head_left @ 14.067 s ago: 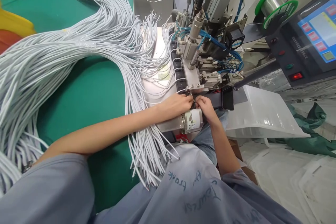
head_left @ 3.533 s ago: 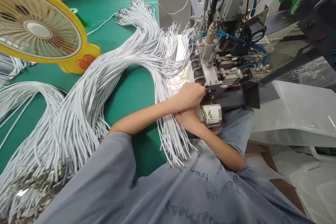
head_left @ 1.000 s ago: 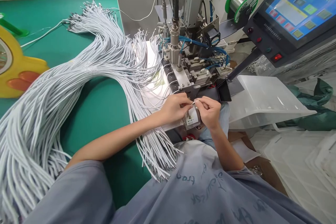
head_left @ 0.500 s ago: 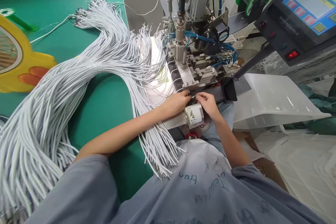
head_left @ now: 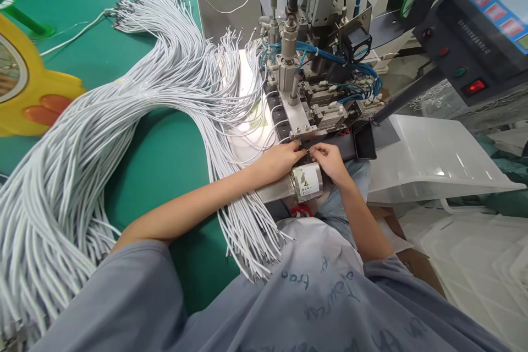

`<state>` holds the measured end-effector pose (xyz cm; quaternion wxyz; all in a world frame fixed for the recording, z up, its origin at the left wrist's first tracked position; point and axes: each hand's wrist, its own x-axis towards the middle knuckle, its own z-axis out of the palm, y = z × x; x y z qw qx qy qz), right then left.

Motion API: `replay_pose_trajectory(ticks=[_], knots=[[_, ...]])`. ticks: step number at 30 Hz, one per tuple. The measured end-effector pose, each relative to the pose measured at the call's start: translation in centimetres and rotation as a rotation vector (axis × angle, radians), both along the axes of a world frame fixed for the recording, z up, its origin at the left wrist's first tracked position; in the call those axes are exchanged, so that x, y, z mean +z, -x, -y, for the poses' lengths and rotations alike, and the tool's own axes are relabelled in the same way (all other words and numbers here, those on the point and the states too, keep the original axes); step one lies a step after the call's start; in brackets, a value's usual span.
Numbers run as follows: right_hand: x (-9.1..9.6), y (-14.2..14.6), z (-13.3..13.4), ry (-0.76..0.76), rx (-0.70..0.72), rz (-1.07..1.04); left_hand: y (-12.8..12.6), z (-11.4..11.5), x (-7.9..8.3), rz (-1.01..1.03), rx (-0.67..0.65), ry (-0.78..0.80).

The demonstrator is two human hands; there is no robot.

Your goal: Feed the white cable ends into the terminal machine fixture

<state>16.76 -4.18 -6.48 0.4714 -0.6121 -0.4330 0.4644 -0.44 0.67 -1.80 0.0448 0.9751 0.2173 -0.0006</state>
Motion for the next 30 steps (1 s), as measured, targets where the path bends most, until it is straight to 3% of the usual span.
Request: replay_pose_trajectory(ticks=[10,15,24,30], knots=[[-0.54,0.14,-0.15,0.011,-0.003,0.026,-0.34,0.34,1.05,-0.126,-0.088,-0.151],[-0.45,0.23,-0.28,0.015,-0.051,-0.017,-0.34,0.24,0.70,-0.078,-0.091,-0.139],[-0.12,0.23,-0.10,-0.055,-0.025,0.090,-0.26,0.29,0.60,-0.050,-0.078,-0.130],[-0.31,0.00,-0.01,-0.022,-0.001,0.101,-0.28,0.27,0.63,-0.053,-0.084,-0.132]])
